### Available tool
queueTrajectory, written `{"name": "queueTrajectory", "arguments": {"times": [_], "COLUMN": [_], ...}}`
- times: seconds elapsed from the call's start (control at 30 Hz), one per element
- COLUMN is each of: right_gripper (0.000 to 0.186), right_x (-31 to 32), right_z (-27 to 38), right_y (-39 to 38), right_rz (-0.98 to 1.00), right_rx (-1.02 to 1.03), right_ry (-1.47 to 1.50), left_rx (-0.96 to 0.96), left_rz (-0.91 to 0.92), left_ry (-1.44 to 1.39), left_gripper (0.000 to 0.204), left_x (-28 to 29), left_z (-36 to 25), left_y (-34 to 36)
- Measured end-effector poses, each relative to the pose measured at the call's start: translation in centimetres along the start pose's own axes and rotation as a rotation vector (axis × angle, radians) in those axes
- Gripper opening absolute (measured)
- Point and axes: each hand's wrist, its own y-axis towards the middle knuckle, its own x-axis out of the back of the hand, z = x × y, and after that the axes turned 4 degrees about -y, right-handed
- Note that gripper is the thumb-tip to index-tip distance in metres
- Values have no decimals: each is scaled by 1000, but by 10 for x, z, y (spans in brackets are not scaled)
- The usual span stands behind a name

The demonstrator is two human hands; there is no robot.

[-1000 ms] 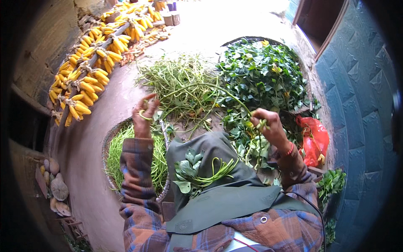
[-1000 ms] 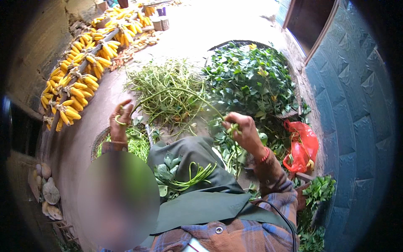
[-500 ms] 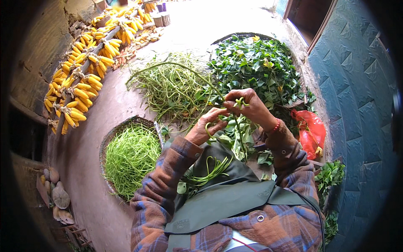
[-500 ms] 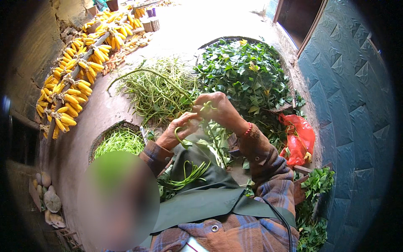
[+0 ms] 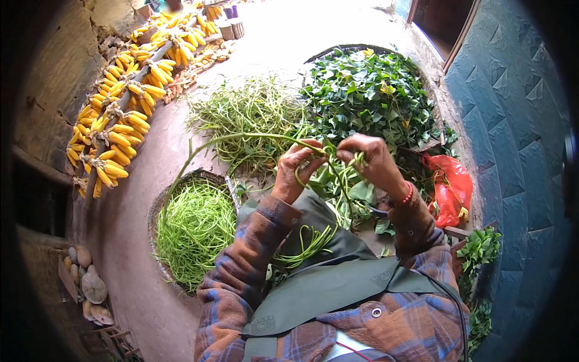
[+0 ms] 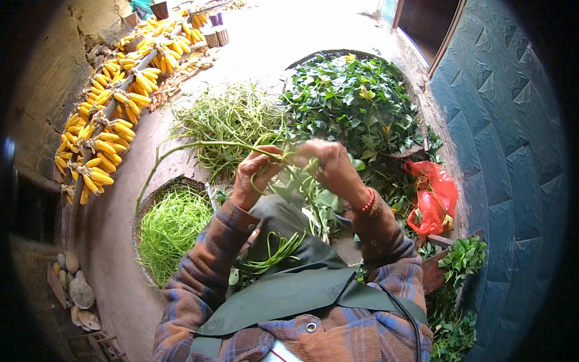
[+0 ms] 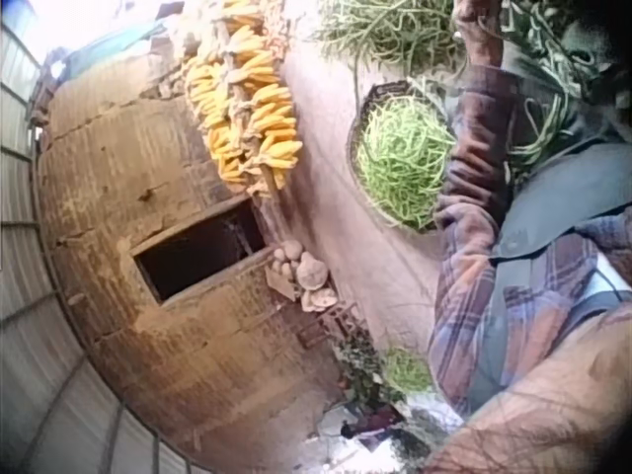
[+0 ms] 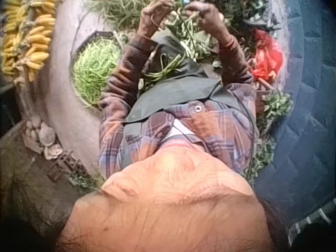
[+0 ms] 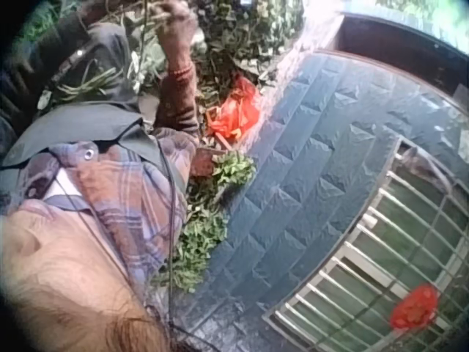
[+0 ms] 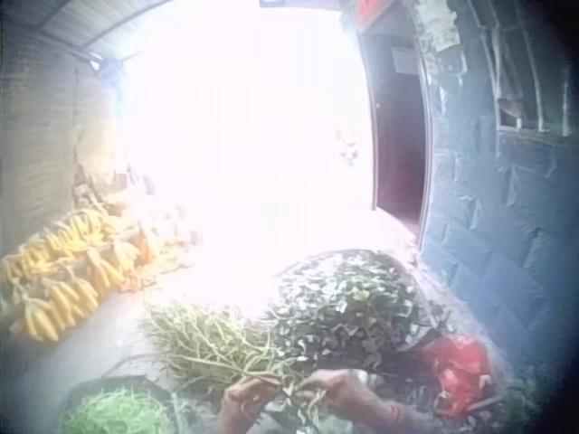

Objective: The person sits on the floor and processes leafy green vegetables by hand, separating leaves from stems. The leaves are placed into a woven basket while the stems are set aside in a pile. Dried corn cobs are visible hanging on the wall in the background.

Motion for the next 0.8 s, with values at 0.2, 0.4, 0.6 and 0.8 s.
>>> {"name": "queueTrajectory", "arguments": {"times": [0.2,0.4,0.6,0.8], "right_gripper": [14,9,12,11], "right_x": [-44,-42,-41,6], "right_z": [-23,-8,-27,-63], "right_y": [-38,-39,-40,-45], "right_rz": [103,-36,-111,-186], "right_rx": [0,31,130,-156], "right_ry": [74,-376,-676,-403], "left_rx": [76,447,721,628], "left_rz": [-8,60,-5,-183], "left_ry": [151,209,-427,-734], "left_gripper": [14,26,21,24], "left_x": [10,27,55,119], "left_z": [-2,-17,-9,-2], "left_y": [7,15,13,7]}}
